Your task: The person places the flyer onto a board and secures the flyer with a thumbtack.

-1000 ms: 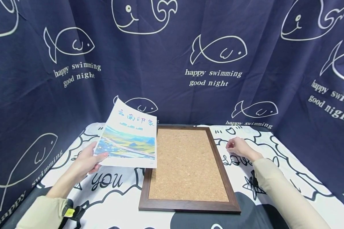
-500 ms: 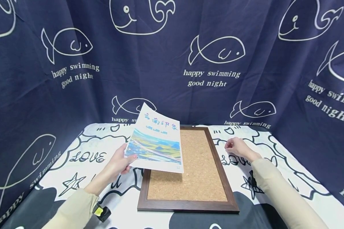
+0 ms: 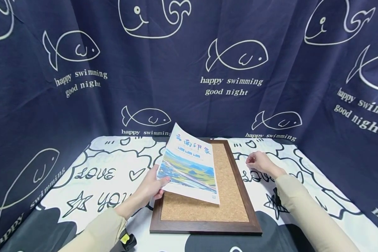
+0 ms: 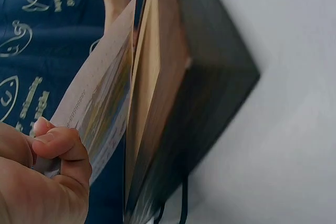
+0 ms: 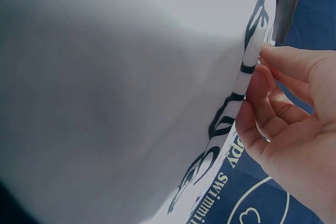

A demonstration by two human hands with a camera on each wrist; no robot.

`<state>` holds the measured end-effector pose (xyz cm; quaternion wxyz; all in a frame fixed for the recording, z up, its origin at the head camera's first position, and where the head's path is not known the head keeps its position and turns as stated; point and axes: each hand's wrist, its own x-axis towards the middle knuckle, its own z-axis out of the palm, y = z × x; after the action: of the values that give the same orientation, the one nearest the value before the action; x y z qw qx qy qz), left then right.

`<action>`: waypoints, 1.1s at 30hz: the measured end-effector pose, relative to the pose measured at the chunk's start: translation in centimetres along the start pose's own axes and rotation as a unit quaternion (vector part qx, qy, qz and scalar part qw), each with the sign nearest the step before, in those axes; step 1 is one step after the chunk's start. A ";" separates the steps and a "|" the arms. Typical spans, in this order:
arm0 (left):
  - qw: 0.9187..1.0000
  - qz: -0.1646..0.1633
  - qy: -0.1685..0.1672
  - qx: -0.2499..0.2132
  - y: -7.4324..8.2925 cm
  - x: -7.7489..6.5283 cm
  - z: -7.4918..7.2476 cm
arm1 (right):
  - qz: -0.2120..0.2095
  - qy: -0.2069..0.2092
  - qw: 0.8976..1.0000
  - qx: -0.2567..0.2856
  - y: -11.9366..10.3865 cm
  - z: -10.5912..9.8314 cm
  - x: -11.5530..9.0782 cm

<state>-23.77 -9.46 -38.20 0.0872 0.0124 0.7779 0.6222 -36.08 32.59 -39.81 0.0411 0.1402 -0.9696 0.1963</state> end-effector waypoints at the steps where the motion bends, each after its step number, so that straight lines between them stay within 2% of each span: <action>1: 1.000 0.002 -0.007 0.000 0.0 -0.1 0.3 | 0.001 0.000 1.000 0.000 0.0 0.0 0.0; 8: 0.998 0.007 -0.069 0.001 -0.2 -0.7 1.7 | 0.001 -0.004 1.000 0.003 0.0 0.0 0.0; 10: 0.997 0.010 -0.076 0.001 -0.3 -0.9 1.9 | 0.001 -0.005 1.000 0.005 -0.1 0.0 0.0; 17: 0.997 0.020 -0.074 -0.026 -0.2 -1.3 2.6 | 0.003 -0.004 1.000 0.000 0.1 0.0 0.0; 30: 0.994 0.025 -0.099 -0.037 -0.3 -1.9 3.9 | -0.002 -0.001 1.000 -0.005 0.4 0.0 0.1; 33: 0.995 0.018 -0.095 -0.033 -0.4 -1.9 3.9 | -0.001 -0.002 1.000 -0.002 0.5 0.1 0.1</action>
<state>-21.30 -6.03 -39.16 0.1495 0.0825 0.7449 0.6449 -36.35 33.00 -40.05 0.0399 0.1418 -0.9699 0.1937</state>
